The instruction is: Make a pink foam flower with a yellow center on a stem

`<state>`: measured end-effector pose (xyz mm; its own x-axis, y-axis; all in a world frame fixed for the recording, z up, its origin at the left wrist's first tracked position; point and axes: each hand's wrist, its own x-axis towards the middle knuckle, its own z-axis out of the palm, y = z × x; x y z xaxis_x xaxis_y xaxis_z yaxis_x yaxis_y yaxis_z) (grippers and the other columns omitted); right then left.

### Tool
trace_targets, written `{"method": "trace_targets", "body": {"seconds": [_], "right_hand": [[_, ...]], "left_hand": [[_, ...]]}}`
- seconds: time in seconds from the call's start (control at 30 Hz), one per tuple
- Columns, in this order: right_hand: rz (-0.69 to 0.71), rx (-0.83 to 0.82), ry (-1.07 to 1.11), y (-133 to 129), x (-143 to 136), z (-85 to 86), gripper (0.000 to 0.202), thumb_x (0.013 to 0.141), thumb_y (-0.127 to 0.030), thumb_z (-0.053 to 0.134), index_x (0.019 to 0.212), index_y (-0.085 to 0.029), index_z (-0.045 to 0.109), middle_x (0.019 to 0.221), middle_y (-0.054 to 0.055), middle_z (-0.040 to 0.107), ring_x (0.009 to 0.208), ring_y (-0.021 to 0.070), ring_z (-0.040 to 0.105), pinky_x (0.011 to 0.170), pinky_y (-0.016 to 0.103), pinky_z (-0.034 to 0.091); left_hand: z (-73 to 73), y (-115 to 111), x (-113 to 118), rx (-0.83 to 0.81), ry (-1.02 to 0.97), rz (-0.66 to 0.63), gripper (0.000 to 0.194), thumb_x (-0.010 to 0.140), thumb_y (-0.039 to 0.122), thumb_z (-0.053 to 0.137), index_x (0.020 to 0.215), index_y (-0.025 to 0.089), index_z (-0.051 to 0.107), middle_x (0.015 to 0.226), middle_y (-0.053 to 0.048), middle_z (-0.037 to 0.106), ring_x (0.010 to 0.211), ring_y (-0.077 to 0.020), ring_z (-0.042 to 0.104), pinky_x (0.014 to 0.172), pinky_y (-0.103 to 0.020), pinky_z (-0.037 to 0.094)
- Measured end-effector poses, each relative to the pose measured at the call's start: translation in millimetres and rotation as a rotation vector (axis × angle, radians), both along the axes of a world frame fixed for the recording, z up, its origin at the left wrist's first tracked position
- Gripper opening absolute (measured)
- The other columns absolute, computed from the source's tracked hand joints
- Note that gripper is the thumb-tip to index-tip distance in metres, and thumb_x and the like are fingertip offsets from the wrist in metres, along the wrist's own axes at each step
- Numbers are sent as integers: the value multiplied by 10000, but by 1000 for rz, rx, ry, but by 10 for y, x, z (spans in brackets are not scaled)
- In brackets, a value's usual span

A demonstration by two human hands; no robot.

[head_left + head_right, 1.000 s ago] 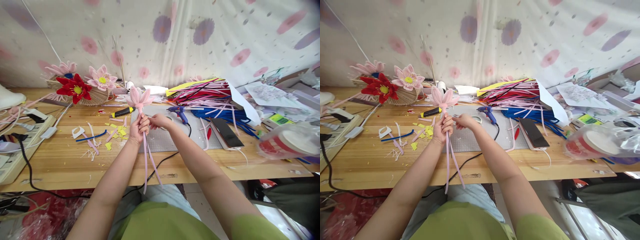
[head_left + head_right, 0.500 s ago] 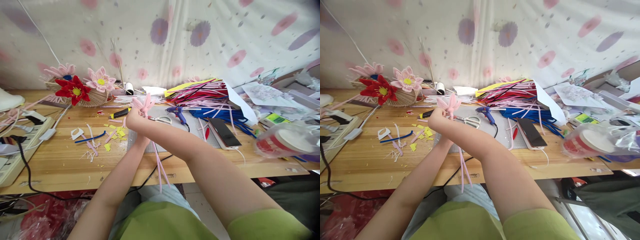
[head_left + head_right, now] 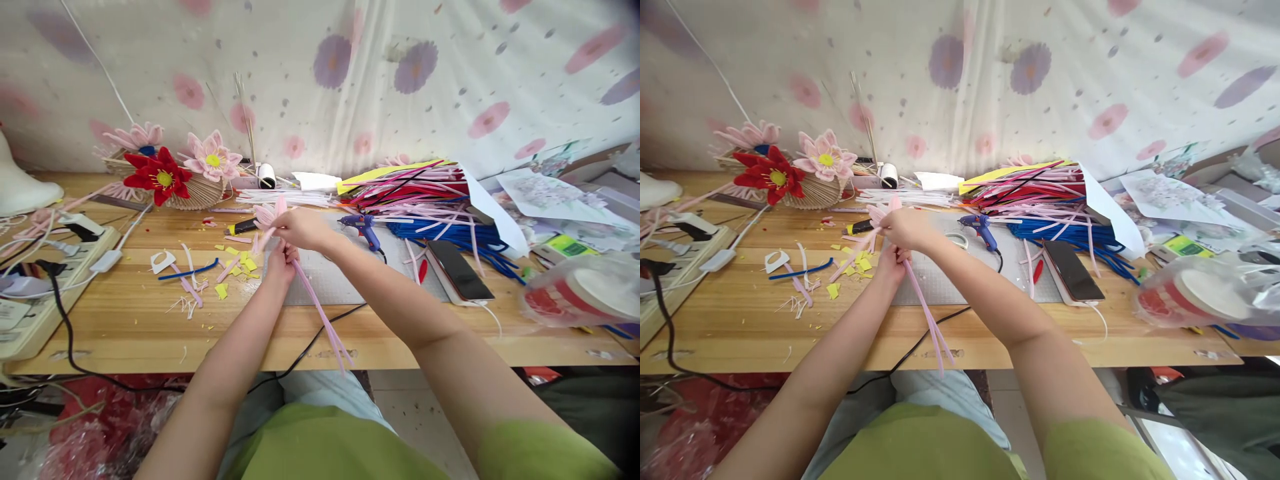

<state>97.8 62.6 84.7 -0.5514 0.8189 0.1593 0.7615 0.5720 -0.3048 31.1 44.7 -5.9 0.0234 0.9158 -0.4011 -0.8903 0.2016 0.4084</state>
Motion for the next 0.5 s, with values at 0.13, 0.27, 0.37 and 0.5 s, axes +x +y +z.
{"method": "trace_targets", "body": {"seconds": [0.13, 0.27, 0.37, 0.5], "right_hand": [[-172, -329, 650, -8, 496, -189, 246, 769, -324, 550, 773, -136, 709, 762, 35, 682, 662, 112, 569, 560, 198, 378], [-358, -710, 1194, -1, 663, -530, 164, 738, -241, 581, 820, -144, 686, 852, 29, 670, 601, 57, 532, 471, 154, 336], [-465, -956, 1413, 31, 610, -727, 142, 784, -179, 512, 801, -144, 649, 759, 9, 641, 495, 30, 459, 444, 140, 341], [-423, -1056, 1318, 100, 381, -869, 181, 847, -189, 413, 787, -153, 581, 618, -7, 579, 475, 66, 456, 463, 159, 405]], "left_hand": [[73, -14, -26, 54, -125, -61, 293, 917, 129, 337, 658, 119, 476, 522, 60, 286, 358, 5, 251, 292, -75, 138], [101, -82, 3, 133, -176, -96, 298, 926, 142, 321, 677, 124, 484, 543, 48, 294, 376, -6, 262, 288, -75, 158], [118, -158, 20, 211, -202, -148, 243, 913, 132, 359, 716, 141, 499, 556, 43, 306, 392, -17, 265, 296, -74, 178], [168, -268, 38, 290, -188, -145, 176, 884, 101, 417, 742, 171, 493, 561, 44, 312, 402, -25, 258, 309, -75, 193]]}}
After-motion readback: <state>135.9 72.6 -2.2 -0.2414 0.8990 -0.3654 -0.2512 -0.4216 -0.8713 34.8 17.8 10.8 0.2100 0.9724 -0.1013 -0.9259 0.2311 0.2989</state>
